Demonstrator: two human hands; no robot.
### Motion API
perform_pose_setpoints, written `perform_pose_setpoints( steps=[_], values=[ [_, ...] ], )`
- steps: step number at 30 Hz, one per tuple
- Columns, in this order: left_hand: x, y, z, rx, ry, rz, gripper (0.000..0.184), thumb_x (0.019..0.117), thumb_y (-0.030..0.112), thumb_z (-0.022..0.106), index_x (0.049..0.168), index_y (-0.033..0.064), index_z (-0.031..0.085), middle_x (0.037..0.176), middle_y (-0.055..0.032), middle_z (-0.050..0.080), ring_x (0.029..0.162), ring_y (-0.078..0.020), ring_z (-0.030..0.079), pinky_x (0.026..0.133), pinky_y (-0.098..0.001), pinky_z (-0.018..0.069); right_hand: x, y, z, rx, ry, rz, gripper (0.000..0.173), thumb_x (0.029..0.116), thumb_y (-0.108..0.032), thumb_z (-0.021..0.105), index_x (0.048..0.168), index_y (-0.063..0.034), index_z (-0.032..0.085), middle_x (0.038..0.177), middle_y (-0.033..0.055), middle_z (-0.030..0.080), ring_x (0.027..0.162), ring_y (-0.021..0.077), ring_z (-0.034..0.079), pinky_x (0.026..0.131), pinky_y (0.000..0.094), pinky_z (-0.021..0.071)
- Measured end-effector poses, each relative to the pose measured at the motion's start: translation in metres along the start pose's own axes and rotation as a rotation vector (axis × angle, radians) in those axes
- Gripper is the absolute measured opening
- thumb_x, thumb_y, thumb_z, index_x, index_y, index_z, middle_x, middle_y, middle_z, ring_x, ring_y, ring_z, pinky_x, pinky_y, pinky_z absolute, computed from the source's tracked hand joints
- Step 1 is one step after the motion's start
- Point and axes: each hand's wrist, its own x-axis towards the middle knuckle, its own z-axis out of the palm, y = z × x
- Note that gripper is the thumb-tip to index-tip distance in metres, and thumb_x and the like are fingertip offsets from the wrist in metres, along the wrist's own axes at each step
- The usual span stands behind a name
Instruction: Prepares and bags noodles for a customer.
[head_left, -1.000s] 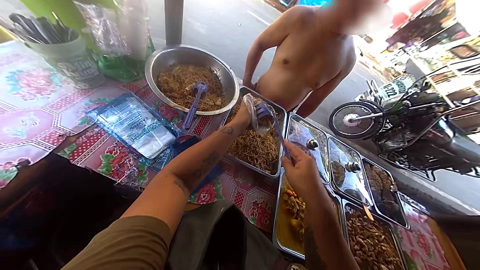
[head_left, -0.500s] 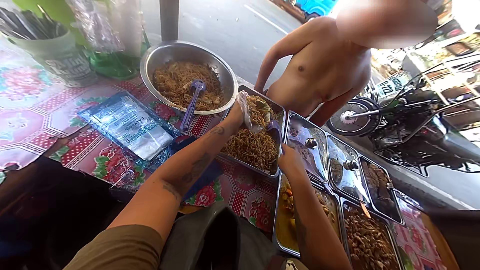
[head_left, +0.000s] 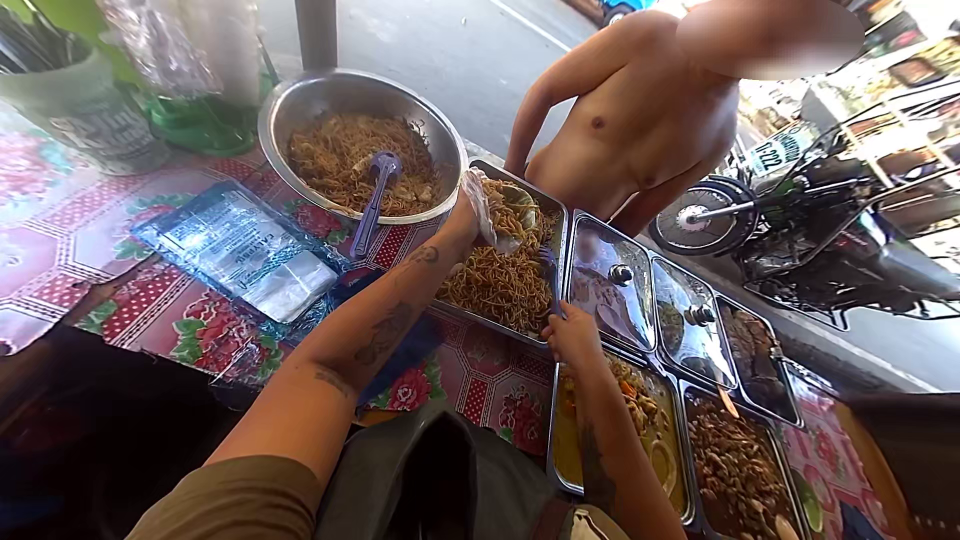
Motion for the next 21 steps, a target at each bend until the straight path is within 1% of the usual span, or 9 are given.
perform_pose_setpoints(
  steps=[1, 3, 8, 10, 11, 12, 14, 18, 21],
  values=[
    [0.0, 0.0, 0.0, -0.009, 0.005, -0.005, 0.045, 0.1126, 0.038, 0.028, 0.155, 0.0231, 0.027, 0.13, -0.0113, 0.056, 0.108, -0.0203, 0.062, 0.086, -0.0411, 0.0562, 0.002, 0.003, -0.004, 0.196, 0.01, 0.01, 0.042, 0.11, -0.007, 0.041, 0.151, 0.0033, 0.042, 0.077, 0.0069, 0.058, 0.049, 0.0091, 0.047, 0.045, 0.0235, 0.0401],
    [-0.002, 0.001, 0.0, -0.007, 0.016, -0.029, 0.046, 0.1126, 0.04, 0.027, 0.156, 0.0245, 0.026, 0.131, -0.0119, 0.057, 0.109, -0.0216, 0.063, 0.087, -0.0428, 0.0564, 0.007, 0.002, -0.016, 0.439, 0.019, 0.036, 0.04, 0.11, -0.007, 0.041, 0.149, 0.0031, 0.041, 0.071, 0.0025, 0.055, 0.043, 0.0042, 0.042, 0.039, 0.0187, 0.0357],
    [-0.004, 0.002, 0.003, 0.006, 0.035, -0.059, 0.043, 0.1118, 0.044, 0.028, 0.15, 0.024, 0.034, 0.121, -0.012, 0.06, 0.1, -0.0239, 0.065, 0.078, -0.0443, 0.0576, 0.04, -0.01, -0.029, 0.366, 0.094, -0.037, 0.043, 0.1084, -0.004, 0.045, 0.151, 0.0013, 0.041, 0.069, 0.0044, 0.056, 0.042, 0.0049, 0.04, 0.039, 0.0198, 0.0348],
    [-0.006, 0.001, 0.003, 0.012, 0.024, -0.056, 0.043, 0.1118, 0.044, 0.027, 0.149, 0.0241, 0.034, 0.121, -0.0116, 0.059, 0.1, -0.0237, 0.064, 0.078, -0.0443, 0.0572, 0.065, -0.01, -0.023, 0.121, 0.125, -0.071, 0.046, 0.1074, -0.007, 0.048, 0.153, -0.0013, 0.042, 0.083, 0.0102, 0.061, 0.054, 0.0124, 0.049, 0.051, 0.0278, 0.0432],
    [-0.008, 0.002, 0.005, 0.023, 0.03, -0.052, 0.042, 0.1119, 0.044, 0.027, 0.147, 0.0227, 0.036, 0.119, -0.0109, 0.059, 0.099, -0.0228, 0.063, 0.077, -0.0431, 0.0567, 0.075, -0.009, -0.02, -0.018, 0.135, -0.099, 0.047, 0.1058, -0.006, 0.049, 0.152, -0.0013, 0.044, 0.097, 0.016, 0.066, 0.07, 0.0194, 0.06, 0.065, 0.0353, 0.0509],
    [-0.01, 0.003, 0.004, 0.028, 0.027, -0.048, 0.043, 0.1119, 0.044, 0.027, 0.147, 0.0219, 0.038, 0.122, -0.011, 0.06, 0.101, -0.0224, 0.063, 0.08, -0.0431, 0.0568, 0.078, -0.011, -0.019, -0.138, 0.115, -0.12, 0.049, 0.1045, -0.006, 0.05, 0.153, -0.0011, 0.045, 0.119, 0.0233, 0.067, 0.099, 0.03, 0.068, 0.09, 0.0459, 0.054],
    [-0.015, 0.006, 0.002, 0.047, 0.01, -0.037, 0.047, 0.112, 0.045, 0.023, 0.152, 0.0231, 0.033, 0.131, -0.0099, 0.057, 0.11, -0.0206, 0.061, 0.086, -0.0425, 0.0555, 0.068, -0.014, -0.016, -0.32, 0.047, -0.172, 0.052, 0.1054, -0.009, 0.046, 0.156, -0.0019, 0.04, 0.137, 0.0271, 0.06, 0.129, 0.0382, 0.059, 0.111, 0.0529, 0.043],
    [-0.023, 0.012, -0.001, 0.057, 0.033, -0.032, 0.049, 0.1121, 0.044, 0.021, 0.156, 0.0232, 0.026, 0.137, -0.0119, 0.054, 0.116, -0.0223, 0.059, 0.091, -0.0445, 0.0544, 0.042, -0.009, -0.025, -0.431, 0.025, -0.262, 0.048, 0.1073, -0.009, 0.042, 0.155, -0.004, 0.043, 0.142, 0.0224, 0.06, 0.135, 0.0349, 0.055, 0.115, 0.0502, 0.0391],
    [-0.028, 0.01, -0.001, 0.055, 0.069, -0.036, 0.047, 0.1123, 0.042, 0.025, 0.154, 0.0222, 0.028, 0.131, -0.0122, 0.056, 0.11, -0.0223, 0.061, 0.086, -0.0437, 0.0553, 0.028, -0.004, -0.023, -0.413, -0.037, -0.221, 0.049, 0.1076, -0.008, 0.042, 0.156, -0.0024, 0.04, 0.142, 0.0244, 0.059, 0.131, 0.0354, 0.057, 0.113, 0.0492, 0.0407]
  ],
)
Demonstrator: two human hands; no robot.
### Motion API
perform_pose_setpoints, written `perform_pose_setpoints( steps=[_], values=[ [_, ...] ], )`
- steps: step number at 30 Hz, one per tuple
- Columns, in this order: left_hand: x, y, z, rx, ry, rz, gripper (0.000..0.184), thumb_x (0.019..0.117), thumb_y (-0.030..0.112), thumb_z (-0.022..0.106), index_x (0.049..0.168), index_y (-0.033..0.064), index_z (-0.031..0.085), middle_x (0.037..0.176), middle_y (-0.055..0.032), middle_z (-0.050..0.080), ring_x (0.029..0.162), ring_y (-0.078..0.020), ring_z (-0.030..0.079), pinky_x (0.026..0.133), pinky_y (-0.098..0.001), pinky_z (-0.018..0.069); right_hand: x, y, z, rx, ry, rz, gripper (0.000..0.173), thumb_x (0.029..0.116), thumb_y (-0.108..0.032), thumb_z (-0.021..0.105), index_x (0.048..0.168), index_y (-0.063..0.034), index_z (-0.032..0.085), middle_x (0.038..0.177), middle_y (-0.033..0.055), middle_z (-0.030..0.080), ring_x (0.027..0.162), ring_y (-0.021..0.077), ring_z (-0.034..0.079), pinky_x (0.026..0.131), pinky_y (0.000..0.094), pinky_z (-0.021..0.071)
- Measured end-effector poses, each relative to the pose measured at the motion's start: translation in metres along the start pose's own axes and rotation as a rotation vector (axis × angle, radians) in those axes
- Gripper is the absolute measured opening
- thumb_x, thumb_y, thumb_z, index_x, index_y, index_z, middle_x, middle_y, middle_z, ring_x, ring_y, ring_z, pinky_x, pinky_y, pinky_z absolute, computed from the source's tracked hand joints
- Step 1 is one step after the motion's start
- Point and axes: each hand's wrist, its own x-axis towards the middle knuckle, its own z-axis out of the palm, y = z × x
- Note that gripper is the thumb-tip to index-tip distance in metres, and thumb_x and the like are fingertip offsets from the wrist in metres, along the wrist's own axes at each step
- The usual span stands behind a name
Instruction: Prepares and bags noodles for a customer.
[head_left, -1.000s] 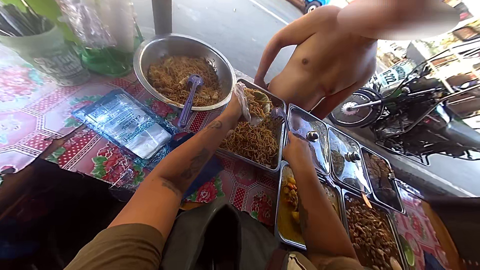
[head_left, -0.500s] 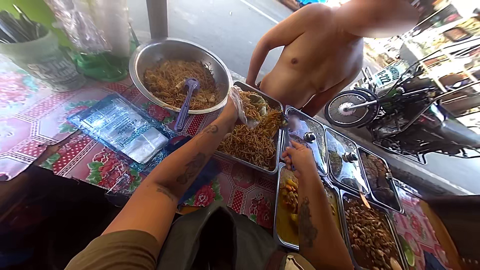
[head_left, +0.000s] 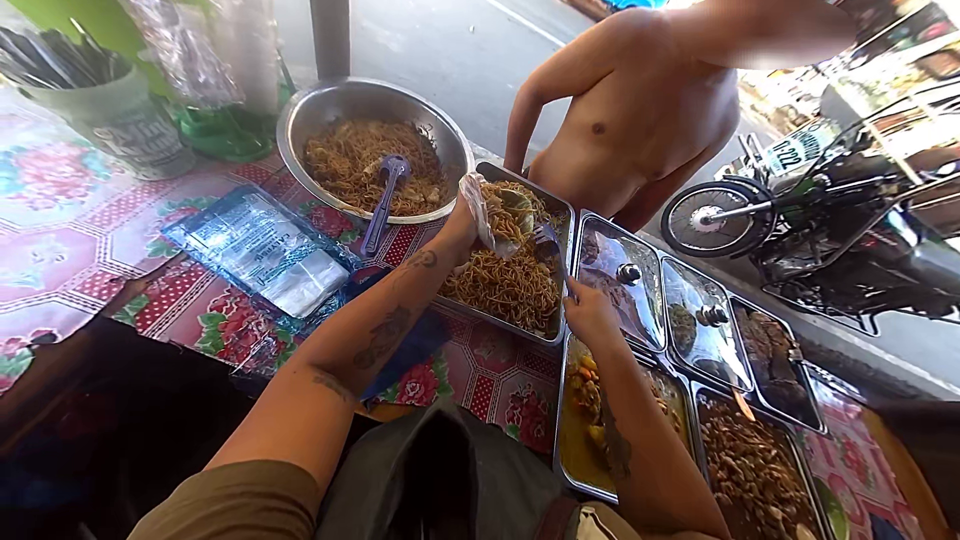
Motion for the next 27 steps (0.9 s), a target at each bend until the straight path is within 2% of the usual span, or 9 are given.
perform_pose_setpoints(
  steps=[3, 5, 8, 14, 18, 21, 23, 24, 27],
  values=[
    [0.008, -0.007, -0.004, 0.002, -0.036, 0.055, 0.048, 0.1123, 0.043, 0.023, 0.154, 0.019, 0.031, 0.133, -0.0104, 0.055, 0.114, -0.0177, 0.059, 0.093, -0.0396, 0.0533, -0.017, -0.014, 0.012, 0.147, -0.051, -0.034, 0.049, 0.108, -0.008, 0.041, 0.156, 0.0009, 0.037, 0.123, 0.025, 0.066, 0.103, 0.0307, 0.066, 0.096, 0.0446, 0.0504],
    [0.011, -0.013, -0.002, -0.001, -0.033, 0.034, 0.047, 0.1122, 0.043, 0.025, 0.154, 0.0216, 0.03, 0.131, -0.0107, 0.057, 0.11, -0.0197, 0.061, 0.088, -0.0414, 0.0556, -0.016, -0.022, 0.021, 0.299, -0.076, -0.016, 0.049, 0.1089, -0.009, 0.041, 0.156, 0.0005, 0.036, 0.106, 0.0191, 0.067, 0.082, 0.0218, 0.063, 0.079, 0.0371, 0.0528],
    [0.013, -0.021, 0.003, 0.007, -0.028, -0.015, 0.05, 0.1118, 0.047, 0.024, 0.156, 0.024, 0.03, 0.137, -0.0123, 0.055, 0.116, -0.024, 0.061, 0.09, -0.0469, 0.0555, -0.003, -0.019, 0.028, 0.782, -0.076, 0.085, 0.045, 0.1102, -0.008, 0.043, 0.154, 0.0006, 0.038, 0.072, 0.0043, 0.055, 0.046, 0.0071, 0.045, 0.043, 0.022, 0.0398],
    [0.011, -0.019, 0.0, 0.004, -0.043, -0.007, 0.049, 0.1117, 0.047, 0.023, 0.154, 0.024, 0.031, 0.135, -0.0119, 0.056, 0.115, -0.024, 0.061, 0.089, -0.0473, 0.0556, -0.007, 0.024, 0.006, 1.558, -0.222, 0.173, 0.021, 0.1119, -0.013, 0.033, 0.12, -0.0042, 0.05, 0.067, -0.0033, 0.053, 0.042, -0.0034, 0.041, 0.038, 0.0096, 0.0364],
    [0.005, -0.01, -0.005, -0.007, -0.002, -0.031, 0.049, 0.1108, 0.05, 0.022, 0.153, 0.0263, 0.031, 0.129, -0.0125, 0.058, 0.108, -0.0256, 0.063, 0.082, -0.047, 0.0566, -0.019, 0.025, -0.004, 1.258, -0.042, 0.135, 0.031, 0.1113, -0.008, 0.036, 0.139, -0.0037, 0.048, 0.067, -0.0018, 0.052, 0.042, -0.0001, 0.039, 0.037, 0.0135, 0.0335],
    [0.002, -0.004, -0.007, -0.009, 0.014, -0.041, 0.049, 0.1113, 0.048, 0.023, 0.155, 0.0264, 0.028, 0.129, -0.0131, 0.058, 0.108, -0.0253, 0.063, 0.083, -0.0463, 0.0568, -0.021, 0.023, 0.0, 0.556, 0.138, 0.06, 0.043, 0.1086, -0.006, 0.046, 0.151, 0.0018, 0.045, 0.076, 0.0052, 0.06, 0.051, 0.0077, 0.049, 0.047, 0.0213, 0.0418],
    [0.0, -0.001, -0.007, 0.009, 0.015, -0.03, 0.048, 0.1121, 0.044, 0.021, 0.156, 0.0247, 0.023, 0.13, -0.0144, 0.055, 0.107, -0.0256, 0.062, 0.082, -0.046, 0.0558, -0.025, 0.016, -0.001, 0.099, 0.073, 0.077, 0.048, 0.1083, -0.008, 0.043, 0.156, -0.0014, 0.04, 0.126, 0.0194, 0.068, 0.109, 0.0261, 0.067, 0.098, 0.0404, 0.0508],
    [-0.001, -0.001, -0.007, 0.013, 0.025, -0.029, 0.048, 0.1125, 0.042, 0.021, 0.157, 0.0245, 0.021, 0.131, -0.0151, 0.055, 0.107, -0.0262, 0.062, 0.081, -0.0464, 0.056, -0.028, 0.011, 0.003, -0.02, 0.024, 0.095, 0.051, 0.1085, -0.009, 0.039, 0.159, -0.0019, 0.034, 0.139, 0.0236, 0.061, 0.128, 0.0334, 0.061, 0.111, 0.0478, 0.0437],
    [-0.003, 0.001, -0.007, 0.028, 0.045, -0.048, 0.048, 0.1122, 0.045, 0.019, 0.156, 0.0247, 0.023, 0.129, -0.0153, 0.055, 0.105, -0.027, 0.062, 0.078, -0.0463, 0.056, -0.037, -0.006, 0.021, -0.1, -0.042, 0.133, 0.052, 0.1097, -0.01, 0.036, 0.16, -0.0006, 0.028, 0.138, 0.0278, 0.06, 0.13, 0.0389, 0.058, 0.111, 0.0513, 0.0437]
  ],
)
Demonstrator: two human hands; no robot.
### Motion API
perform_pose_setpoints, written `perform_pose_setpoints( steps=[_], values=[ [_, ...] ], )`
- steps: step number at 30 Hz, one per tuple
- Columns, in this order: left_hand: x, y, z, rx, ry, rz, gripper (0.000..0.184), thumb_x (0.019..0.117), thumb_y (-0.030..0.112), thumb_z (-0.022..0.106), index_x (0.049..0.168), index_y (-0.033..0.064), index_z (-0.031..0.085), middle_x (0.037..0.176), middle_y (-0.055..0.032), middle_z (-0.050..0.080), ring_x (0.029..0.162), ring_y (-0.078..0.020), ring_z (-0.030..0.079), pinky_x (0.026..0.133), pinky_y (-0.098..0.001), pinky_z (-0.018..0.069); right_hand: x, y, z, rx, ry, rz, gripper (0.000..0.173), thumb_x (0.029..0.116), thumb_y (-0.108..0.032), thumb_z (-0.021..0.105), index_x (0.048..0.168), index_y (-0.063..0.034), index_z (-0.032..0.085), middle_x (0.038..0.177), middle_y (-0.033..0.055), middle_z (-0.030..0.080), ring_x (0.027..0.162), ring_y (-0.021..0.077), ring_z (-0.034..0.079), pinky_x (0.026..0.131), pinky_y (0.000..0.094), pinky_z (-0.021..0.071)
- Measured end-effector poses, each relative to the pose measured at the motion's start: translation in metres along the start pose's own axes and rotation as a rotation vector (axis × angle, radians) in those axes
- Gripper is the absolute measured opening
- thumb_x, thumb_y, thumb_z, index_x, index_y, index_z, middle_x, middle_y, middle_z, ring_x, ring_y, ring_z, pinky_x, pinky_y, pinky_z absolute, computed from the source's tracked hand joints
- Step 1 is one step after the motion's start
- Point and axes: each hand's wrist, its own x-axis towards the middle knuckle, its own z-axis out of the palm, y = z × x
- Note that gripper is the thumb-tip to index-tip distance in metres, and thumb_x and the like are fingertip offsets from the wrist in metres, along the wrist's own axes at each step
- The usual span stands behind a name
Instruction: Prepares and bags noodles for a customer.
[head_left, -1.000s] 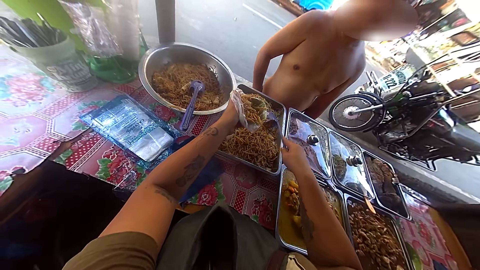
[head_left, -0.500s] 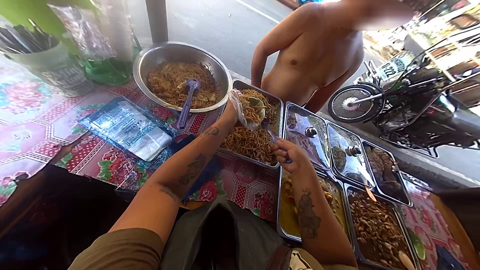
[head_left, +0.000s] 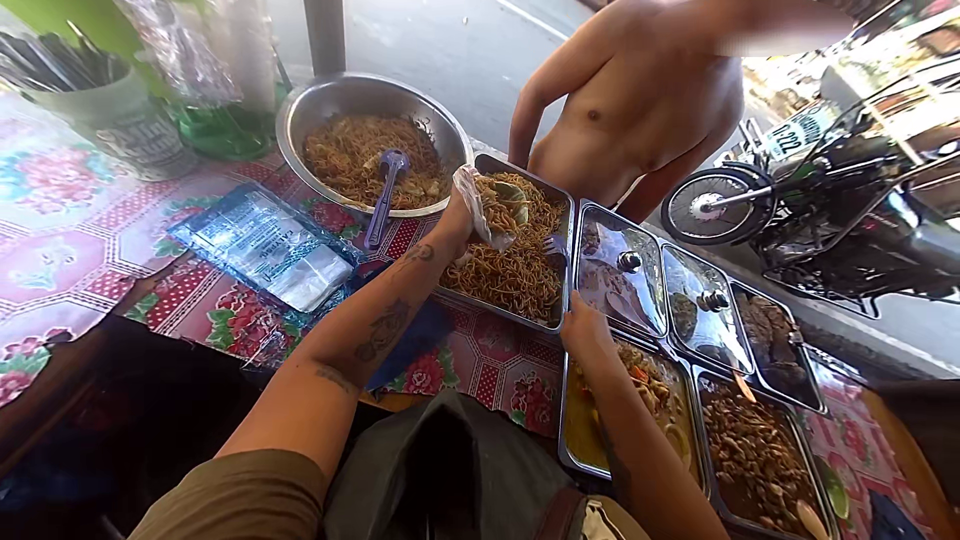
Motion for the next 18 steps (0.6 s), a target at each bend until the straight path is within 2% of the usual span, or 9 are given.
perform_pose_setpoints(
  steps=[2, 3, 4, 5, 7, 11, 14, 16, 18],
  values=[
    [0.0, 0.0, 0.0, 0.0, 0.001, -0.005, 0.05, 0.112, 0.046, 0.018, 0.158, 0.0253, 0.022, 0.133, -0.0155, 0.054, 0.109, -0.0272, 0.061, 0.081, -0.0472, 0.0557, 0.0, -0.012, 0.003, 0.115, -0.062, -0.02, 0.051, 0.1103, -0.01, 0.036, 0.159, 0.0021, 0.028, 0.14, 0.0284, 0.058, 0.13, 0.0373, 0.058, 0.111, 0.0493, 0.0428],
    [0.001, -0.001, 0.001, -0.004, 0.0, 0.002, 0.05, 0.1122, 0.046, 0.018, 0.158, 0.0254, 0.021, 0.135, -0.0152, 0.053, 0.11, -0.0267, 0.061, 0.082, -0.047, 0.0556, 0.004, -0.017, 0.006, 0.192, -0.072, -0.033, 0.05, 0.11, -0.01, 0.036, 0.158, 0.0024, 0.031, 0.132, 0.0269, 0.062, 0.118, 0.0345, 0.064, 0.104, 0.047, 0.0484],
    [0.002, -0.003, 0.002, -0.009, -0.004, 0.013, 0.05, 0.1123, 0.045, 0.019, 0.159, 0.026, 0.02, 0.134, -0.0145, 0.053, 0.109, -0.0258, 0.061, 0.082, -0.0461, 0.0557, 0.011, -0.019, 0.01, 0.285, -0.068, -0.042, 0.048, 0.1097, -0.01, 0.037, 0.156, 0.0019, 0.034, 0.117, 0.0224, 0.066, 0.096, 0.0281, 0.067, 0.087, 0.042, 0.0538],
    [0.004, -0.005, 0.003, -0.02, -0.012, 0.02, 0.05, 0.1123, 0.045, 0.02, 0.158, 0.0261, 0.021, 0.133, -0.0141, 0.054, 0.109, -0.0253, 0.061, 0.082, -0.0459, 0.0557, 0.017, -0.021, 0.014, 0.414, -0.065, -0.045, 0.045, 0.1101, -0.01, 0.037, 0.154, 0.0014, 0.037, 0.099, 0.0149, 0.063, 0.072, 0.0188, 0.061, 0.067, 0.0337, 0.0523],
    [0.01, -0.011, 0.004, -0.027, -0.026, 0.02, 0.049, 0.1114, 0.048, 0.022, 0.155, 0.0259, 0.028, 0.131, -0.0122, 0.056, 0.109, -0.0241, 0.062, 0.084, -0.0461, 0.0561, 0.027, -0.022, 0.016, 0.807, -0.067, -0.01, 0.039, 0.1111, -0.008, 0.039, 0.148, 0.0025, 0.042, 0.077, 0.0054, 0.056, 0.05, 0.0079, 0.047, 0.046, 0.0228, 0.0421],
    [0.016, -0.013, 0.003, -0.013, -0.041, 0.015, 0.053, 0.1104, 0.052, 0.022, 0.155, 0.024, 0.031, 0.139, -0.0138, 0.054, 0.119, -0.0268, 0.059, 0.091, -0.0505, 0.0546, 0.042, 0.003, 0.002, 1.369, -0.177, 0.034, 0.028, 0.1113, -0.01, 0.036, 0.135, -0.0006, 0.048, 0.069, -0.0024, 0.05, 0.044, 0.0001, 0.039, 0.039, 0.0143, 0.0343],
    [0.015, -0.01, 0.003, 0.024, -0.021, 0.006, 0.051, 0.1121, 0.044, 0.023, 0.16, 0.0286, 0.018, 0.141, -0.0151, 0.052, 0.116, -0.0279, 0.06, 0.087, -0.0505, 0.0549, 0.044, 0.024, 0.0, 1.56, -0.231, 0.008, 0.023, 0.1114, -0.011, 0.034, 0.126, -0.0022, 0.049, 0.066, -0.0043, 0.05, 0.042, -0.0029, 0.038, 0.038, 0.0107, 0.0343],
    [0.018, -0.01, 0.003, 0.026, -0.014, 0.019, 0.051, 0.1119, 0.044, 0.025, 0.16, 0.0305, 0.017, 0.142, -0.0142, 0.051, 0.117, -0.028, 0.059, 0.087, -0.0514, 0.0544, 0.041, 0.03, -0.003, 1.644, -0.247, -0.01, 0.023, 0.1117, -0.011, 0.032, 0.124, -0.003, 0.05, 0.066, -0.0044, 0.051, 0.041, -0.0036, 0.039, 0.038, 0.0095, 0.035],
    [0.025, -0.012, 0.002, 0.04, -0.024, 0.029, 0.053, 0.1115, 0.046, 0.026, 0.161, 0.0304, 0.016, 0.146, -0.0132, 0.05, 0.123, -0.0281, 0.058, 0.092, -0.0531, 0.0536, 0.038, 0.034, -0.007, 1.681, -0.252, -0.047, 0.025, 0.1122, -0.012, 0.031, 0.126, -0.0034, 0.05, 0.067, -0.0042, 0.052, 0.041, -0.0041, 0.039, 0.038, 0.009, 0.0356]
  ],
)
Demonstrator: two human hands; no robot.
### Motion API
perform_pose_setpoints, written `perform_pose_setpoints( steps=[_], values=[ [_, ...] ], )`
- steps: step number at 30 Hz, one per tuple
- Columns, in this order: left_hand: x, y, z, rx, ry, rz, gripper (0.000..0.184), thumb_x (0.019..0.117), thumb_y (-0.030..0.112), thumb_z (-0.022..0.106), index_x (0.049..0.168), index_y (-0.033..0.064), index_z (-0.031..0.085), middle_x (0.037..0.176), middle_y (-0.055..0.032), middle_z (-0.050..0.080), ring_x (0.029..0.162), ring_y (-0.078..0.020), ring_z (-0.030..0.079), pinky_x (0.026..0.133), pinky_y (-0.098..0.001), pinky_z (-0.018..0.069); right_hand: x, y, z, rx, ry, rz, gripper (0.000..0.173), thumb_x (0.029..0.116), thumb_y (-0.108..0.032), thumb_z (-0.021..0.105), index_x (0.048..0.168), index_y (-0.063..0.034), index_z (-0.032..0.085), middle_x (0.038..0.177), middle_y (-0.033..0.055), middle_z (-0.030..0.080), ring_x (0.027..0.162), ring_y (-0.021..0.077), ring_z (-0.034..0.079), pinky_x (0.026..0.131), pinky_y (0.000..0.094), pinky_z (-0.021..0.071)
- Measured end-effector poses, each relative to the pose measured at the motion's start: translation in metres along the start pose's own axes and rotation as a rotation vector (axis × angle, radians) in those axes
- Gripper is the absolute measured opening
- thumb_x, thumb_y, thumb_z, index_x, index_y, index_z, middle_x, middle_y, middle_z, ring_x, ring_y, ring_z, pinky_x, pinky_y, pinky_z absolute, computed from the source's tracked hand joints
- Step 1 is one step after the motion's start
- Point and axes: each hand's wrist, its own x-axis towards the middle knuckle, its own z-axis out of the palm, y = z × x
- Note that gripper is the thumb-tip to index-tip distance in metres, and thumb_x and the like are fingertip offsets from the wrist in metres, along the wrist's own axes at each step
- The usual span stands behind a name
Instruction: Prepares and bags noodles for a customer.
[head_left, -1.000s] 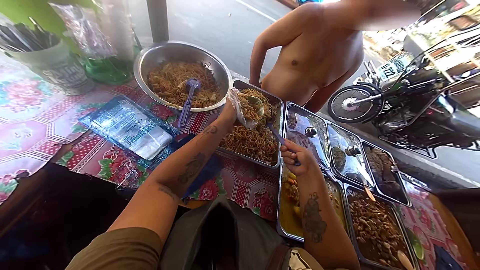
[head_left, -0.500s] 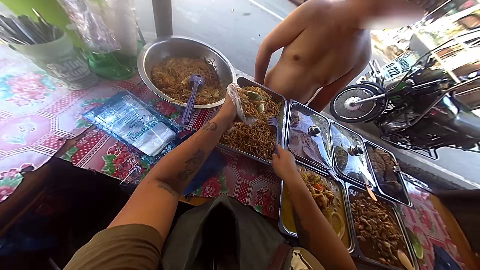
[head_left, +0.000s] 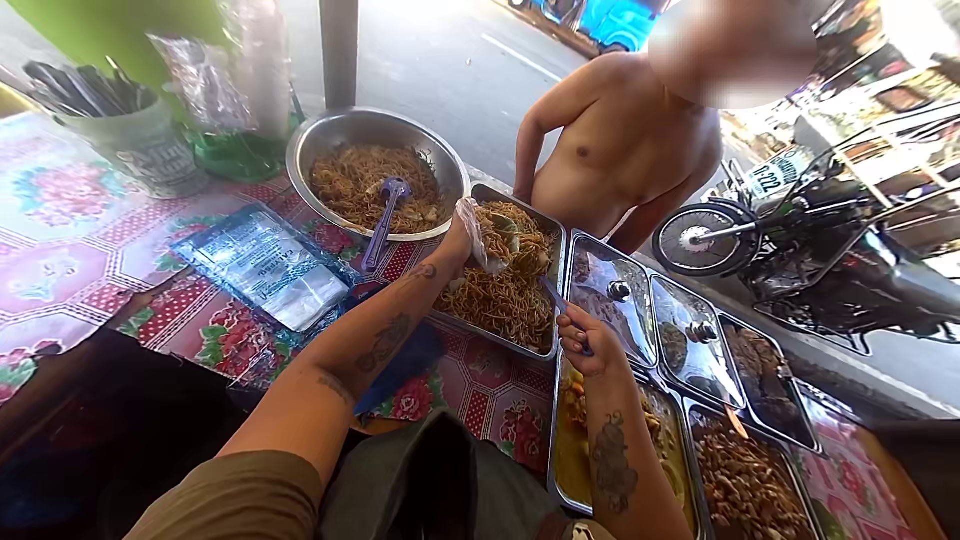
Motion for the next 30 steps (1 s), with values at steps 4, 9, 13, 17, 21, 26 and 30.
perform_pose_setpoints(
  steps=[4, 9, 13, 17, 21, 26, 30],
  values=[
    [0.005, 0.003, 0.005, 0.013, 0.017, 0.007, 0.057, 0.1113, 0.048, 0.027, 0.162, 0.0264, 0.015, 0.149, -0.0138, 0.049, 0.128, -0.0264, 0.055, 0.1, -0.0505, 0.0499, -0.01, -0.017, 0.003, -0.012, -0.037, -0.044, 0.027, 0.1126, -0.013, 0.03, 0.128, -0.0043, 0.05, 0.066, -0.0046, 0.052, 0.041, -0.0046, 0.039, 0.037, 0.0091, 0.0351],
    [0.015, -0.001, 0.013, 0.079, 0.0, 0.123, 0.055, 0.1126, 0.044, 0.021, 0.161, 0.0169, 0.02, 0.153, -0.0153, 0.044, 0.136, -0.0249, 0.048, 0.11, -0.0479, 0.0433, -0.03, -0.042, 0.016, -0.039, -0.093, -0.121, 0.03, 0.1118, -0.011, 0.027, 0.131, -0.0044, 0.049, 0.067, -0.0045, 0.051, 0.041, -0.0041, 0.039, 0.037, 0.0092, 0.0343],
    [-0.008, 0.026, 0.032, 0.042, 0.008, 0.029, 0.051, 0.1142, 0.03, 0.019, 0.161, 0.01, 0.021, 0.156, -0.0198, 0.038, 0.138, -0.0292, 0.043, 0.114, -0.0493, 0.0349, -0.045, -0.057, 0.025, -0.026, -0.172, -0.135, 0.034, 0.1116, -0.012, 0.023, 0.134, -0.0059, 0.047, 0.065, -0.0067, 0.05, 0.04, -0.0047, 0.039, 0.037, 0.009, 0.0355],
    [0.004, 0.01, 0.036, 0.024, -0.084, 0.074, 0.049, 0.1133, 0.037, 0.023, 0.157, 0.0149, 0.027, 0.138, -0.0178, 0.053, 0.117, -0.026, 0.058, 0.094, -0.0469, 0.0519, -0.052, -0.056, 0.036, -0.163, -0.177, -0.132, 0.037, 0.1108, -0.01, 0.027, 0.141, -0.004, 0.048, 0.067, -0.0044, 0.05, 0.04, -0.0031, 0.038, 0.036, 0.0105, 0.0332],
    [-0.033, 0.038, 0.043, -0.073, -0.148, 0.179, 0.039, 0.1134, 0.022, 0.022, 0.143, 0.0037, 0.041, 0.119, -0.0127, 0.057, 0.102, -0.0151, 0.057, 0.09, -0.0324, 0.0492, -0.054, -0.042, 0.048, -0.562, -0.088, -0.222, 0.043, 0.1086, -0.003, 0.038, 0.151, 0.0019, 0.041, 0.068, -0.0018, 0.055, 0.041, -0.0003, 0.039, 0.037, 0.0148, 0.0345],
    [-0.033, 0.037, 0.041, -0.067, -0.157, 0.045, 0.054, 0.113, 0.035, 0.008, 0.14, 0.0057, 0.044, 0.113, -0.0132, 0.056, 0.096, -0.0194, 0.056, 0.085, -0.0382, 0.0494, -0.047, -0.033, 0.041, -1.27, 0.117, -0.58, 0.044, 0.1024, -0.005, 0.054, 0.146, 0.001, 0.053, 0.086, 0.0081, 0.068, 0.066, 0.008, 0.056, 0.064, 0.0245, 0.0481],
    [0.014, 0.003, 0.037, -0.064, -0.184, -0.036, 0.06, 0.1106, 0.05, 0.008, 0.136, 0.0128, 0.048, 0.11, -0.0113, 0.06, 0.094, -0.0211, 0.06, 0.08, -0.0415, 0.0534, -0.058, -0.031, 0.048, -1.484, 0.214, -0.642, 0.045, 0.1035, -0.007, 0.051, 0.148, -0.0043, 0.054, 0.123, 0.0212, 0.071, 0.107, 0.0345, 0.07, 0.096, 0.0513, 0.052]
  ],
)
